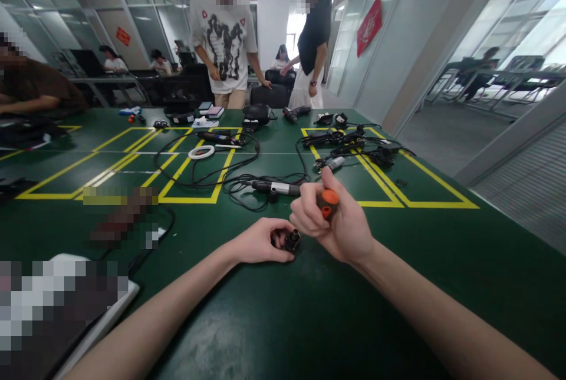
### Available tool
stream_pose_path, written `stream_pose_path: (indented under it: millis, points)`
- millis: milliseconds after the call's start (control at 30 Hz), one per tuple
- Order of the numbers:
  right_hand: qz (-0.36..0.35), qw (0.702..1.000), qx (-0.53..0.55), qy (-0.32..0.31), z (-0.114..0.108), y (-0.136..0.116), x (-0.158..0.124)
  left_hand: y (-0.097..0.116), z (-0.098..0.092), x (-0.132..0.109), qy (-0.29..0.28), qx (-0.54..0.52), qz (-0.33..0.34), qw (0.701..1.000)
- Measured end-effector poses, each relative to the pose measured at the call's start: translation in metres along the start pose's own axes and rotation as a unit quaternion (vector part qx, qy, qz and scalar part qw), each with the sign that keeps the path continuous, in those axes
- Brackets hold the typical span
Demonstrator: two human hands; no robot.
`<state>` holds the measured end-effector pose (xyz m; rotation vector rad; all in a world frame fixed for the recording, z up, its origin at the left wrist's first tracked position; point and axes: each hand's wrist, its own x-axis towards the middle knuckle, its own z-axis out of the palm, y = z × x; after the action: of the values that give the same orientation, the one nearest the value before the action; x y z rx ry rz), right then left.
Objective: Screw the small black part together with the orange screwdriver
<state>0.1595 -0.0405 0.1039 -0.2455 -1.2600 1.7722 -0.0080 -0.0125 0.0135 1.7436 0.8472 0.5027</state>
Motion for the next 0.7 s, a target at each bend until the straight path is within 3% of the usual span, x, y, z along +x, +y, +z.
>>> stream_pose_path:
  millis: [200,433,700]
  points:
    - [-0.031,0.999,-0.010,0.017,-0.002,-0.002,0.001,-0.004,0.000,0.002,-0.006,-0.007,0.002,1.000]
    - [0.004,1.000,0.011,0.006,-0.012,-0.006,0.007,-0.005,-0.002,0.003,-0.012,0.002,-0.016,1.000]
    - [-0.024,1.000,-0.006,0.014,-0.005,-0.005,0.005,-0.003,-0.008,0.002,-0.031,-0.028,-0.009,0.999]
